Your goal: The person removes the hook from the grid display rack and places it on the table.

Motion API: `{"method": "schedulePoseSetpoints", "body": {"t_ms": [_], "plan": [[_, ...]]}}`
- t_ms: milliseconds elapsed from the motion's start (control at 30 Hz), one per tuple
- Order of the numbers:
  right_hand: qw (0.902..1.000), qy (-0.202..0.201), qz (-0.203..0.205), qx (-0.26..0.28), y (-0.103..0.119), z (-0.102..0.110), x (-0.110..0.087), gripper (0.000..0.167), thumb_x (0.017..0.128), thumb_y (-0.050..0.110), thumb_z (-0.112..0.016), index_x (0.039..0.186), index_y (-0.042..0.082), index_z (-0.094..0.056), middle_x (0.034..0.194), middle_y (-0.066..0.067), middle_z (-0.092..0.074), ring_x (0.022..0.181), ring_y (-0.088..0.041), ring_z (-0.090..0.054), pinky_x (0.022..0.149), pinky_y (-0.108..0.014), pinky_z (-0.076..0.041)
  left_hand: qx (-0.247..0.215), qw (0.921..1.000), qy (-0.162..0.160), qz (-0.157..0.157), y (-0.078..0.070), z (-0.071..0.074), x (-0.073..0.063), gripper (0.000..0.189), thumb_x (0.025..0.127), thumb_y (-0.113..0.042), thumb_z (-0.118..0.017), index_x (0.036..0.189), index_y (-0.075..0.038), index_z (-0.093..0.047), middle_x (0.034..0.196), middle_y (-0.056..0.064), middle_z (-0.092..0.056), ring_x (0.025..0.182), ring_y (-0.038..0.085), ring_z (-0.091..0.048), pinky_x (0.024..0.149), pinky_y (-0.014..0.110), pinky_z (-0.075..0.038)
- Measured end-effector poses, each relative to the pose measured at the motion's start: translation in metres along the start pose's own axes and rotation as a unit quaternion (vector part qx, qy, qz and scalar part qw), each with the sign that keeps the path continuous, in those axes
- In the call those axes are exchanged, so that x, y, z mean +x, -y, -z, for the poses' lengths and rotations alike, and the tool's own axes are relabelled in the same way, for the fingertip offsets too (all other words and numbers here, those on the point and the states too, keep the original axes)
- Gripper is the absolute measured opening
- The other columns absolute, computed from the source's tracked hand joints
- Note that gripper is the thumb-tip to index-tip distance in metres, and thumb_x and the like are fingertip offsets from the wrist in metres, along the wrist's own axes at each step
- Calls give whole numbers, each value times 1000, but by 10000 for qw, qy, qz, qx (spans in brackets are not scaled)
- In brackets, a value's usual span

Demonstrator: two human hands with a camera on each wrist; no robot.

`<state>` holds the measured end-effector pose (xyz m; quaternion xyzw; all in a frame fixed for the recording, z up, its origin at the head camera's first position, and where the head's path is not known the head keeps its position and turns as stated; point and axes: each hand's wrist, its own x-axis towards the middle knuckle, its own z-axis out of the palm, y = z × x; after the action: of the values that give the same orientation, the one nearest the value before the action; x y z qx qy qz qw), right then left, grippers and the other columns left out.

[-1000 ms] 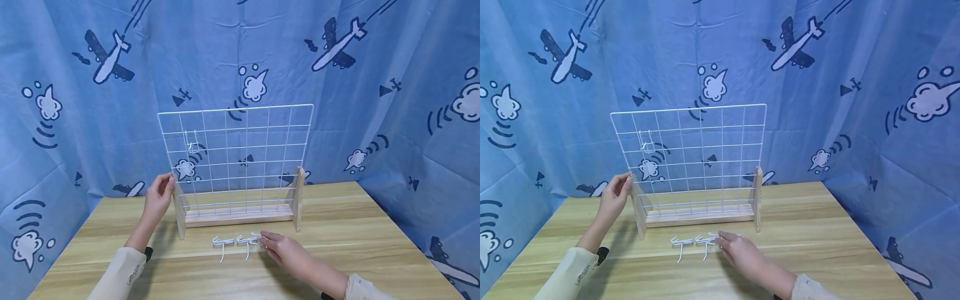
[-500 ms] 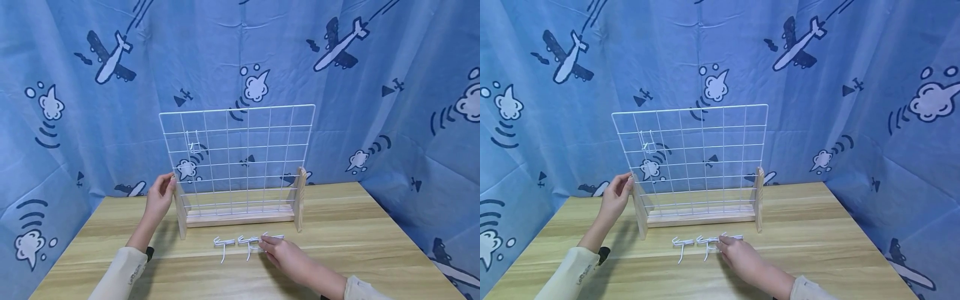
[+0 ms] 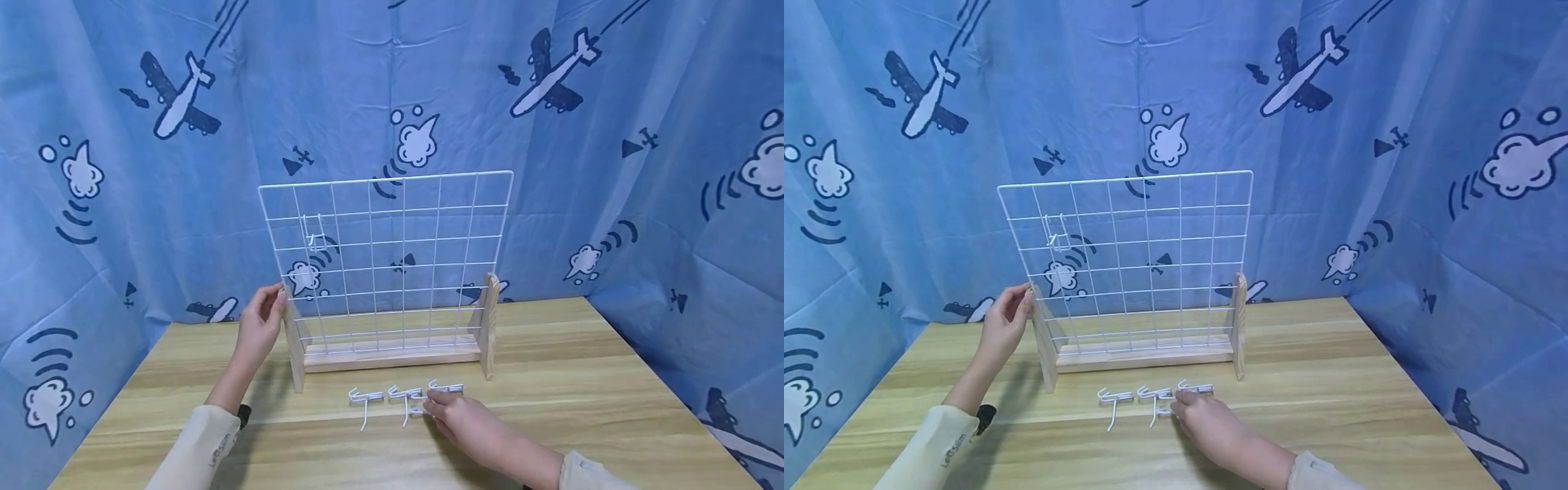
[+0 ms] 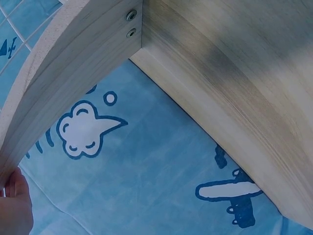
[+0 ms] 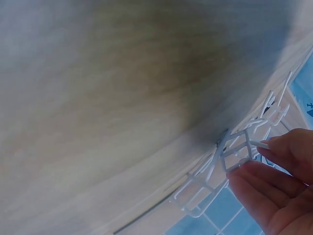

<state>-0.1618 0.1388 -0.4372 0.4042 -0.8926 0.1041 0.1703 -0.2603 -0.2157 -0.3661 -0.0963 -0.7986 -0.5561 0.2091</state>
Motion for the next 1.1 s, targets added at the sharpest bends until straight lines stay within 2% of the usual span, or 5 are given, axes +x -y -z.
{"method": "schedulePoseSetpoints", "body": {"t_ms": [300,467,700,867,1100], "plan": [[9993,236,-39,-279,4,1,-1,29,79,0,-74,107,-4,-69,113,-22,-65,100,-32,-66,80,-34,-58,86,9999,-35,-131,5,0,-2,35,102,-16,-48,130,5,-49,123,23,-57,110,17,-55,87,5,-44],[9952,196,381,-879,5,0,-3,31,81,5,-72,111,-3,-67,114,-21,-64,100,-31,-66,80,-31,-57,43,9999,-29,-129,5,0,-1,35,102,-16,-48,130,5,-49,122,23,-57,107,12,-55,86,6,-45],[9913,397,538,-1138,10,0,-11,39,97,23,-57,122,-7,-60,126,-26,-58,113,-37,-59,90,-42,-54,20,9998,-11,-189,5,1,0,35,102,-17,-47,130,5,-49,122,22,-57,104,4,-54,87,6,-45],[9822,163,867,-1661,11,-5,-14,40,97,29,-57,118,-4,-64,123,-25,-60,111,-35,-60,91,-38,-53,53,9998,-1,-193,6,2,-1,37,102,-18,-47,131,4,-49,123,21,-57,101,-4,-51,86,6,-44],[9825,410,641,-1700,17,-3,-10,37,89,29,-66,115,2,-69,124,-25,-59,111,-35,-60,90,-39,-54,26,9999,8,-134,4,1,-1,36,102,-18,-47,132,4,-48,124,22,-56,109,11,-54,87,5,-44]]}}
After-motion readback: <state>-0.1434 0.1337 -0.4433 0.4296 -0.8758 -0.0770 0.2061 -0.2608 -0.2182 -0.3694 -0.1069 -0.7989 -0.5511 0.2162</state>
